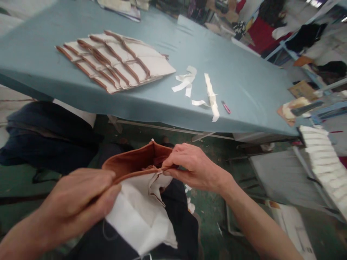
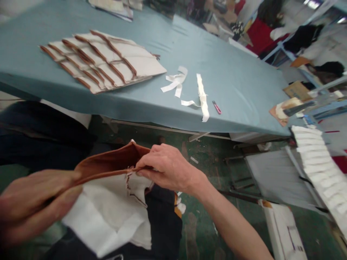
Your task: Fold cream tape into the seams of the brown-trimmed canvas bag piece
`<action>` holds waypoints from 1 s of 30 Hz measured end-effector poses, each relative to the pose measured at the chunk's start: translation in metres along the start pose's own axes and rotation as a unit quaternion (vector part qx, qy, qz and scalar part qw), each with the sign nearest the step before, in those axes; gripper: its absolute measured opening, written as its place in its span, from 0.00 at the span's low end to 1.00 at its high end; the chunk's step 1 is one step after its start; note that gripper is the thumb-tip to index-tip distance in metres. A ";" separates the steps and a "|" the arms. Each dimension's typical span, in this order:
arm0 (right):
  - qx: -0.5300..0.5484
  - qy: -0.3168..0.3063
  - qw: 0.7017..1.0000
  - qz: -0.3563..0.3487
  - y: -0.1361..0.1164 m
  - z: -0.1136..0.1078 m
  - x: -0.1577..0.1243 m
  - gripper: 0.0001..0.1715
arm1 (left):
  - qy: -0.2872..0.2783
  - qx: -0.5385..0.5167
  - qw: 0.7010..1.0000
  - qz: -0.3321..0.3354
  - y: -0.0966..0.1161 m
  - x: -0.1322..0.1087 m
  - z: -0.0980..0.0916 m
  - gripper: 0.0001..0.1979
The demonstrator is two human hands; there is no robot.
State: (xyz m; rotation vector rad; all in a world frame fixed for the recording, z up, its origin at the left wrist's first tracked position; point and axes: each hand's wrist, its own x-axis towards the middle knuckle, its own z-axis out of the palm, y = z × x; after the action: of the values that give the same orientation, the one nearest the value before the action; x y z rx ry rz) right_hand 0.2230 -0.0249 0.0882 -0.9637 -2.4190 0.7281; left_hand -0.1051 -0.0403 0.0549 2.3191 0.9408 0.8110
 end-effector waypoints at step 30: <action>0.179 -0.041 0.979 0.088 -0.004 -0.037 0.051 0.06 | -0.112 -0.097 0.988 0.036 0.019 0.122 -0.012 0.11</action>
State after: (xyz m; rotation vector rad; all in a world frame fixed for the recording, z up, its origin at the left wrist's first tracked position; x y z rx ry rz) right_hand 0.2076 0.0211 0.1294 -1.0202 -2.1786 1.2400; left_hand -0.0339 0.0408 0.1157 2.2282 0.6552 0.6242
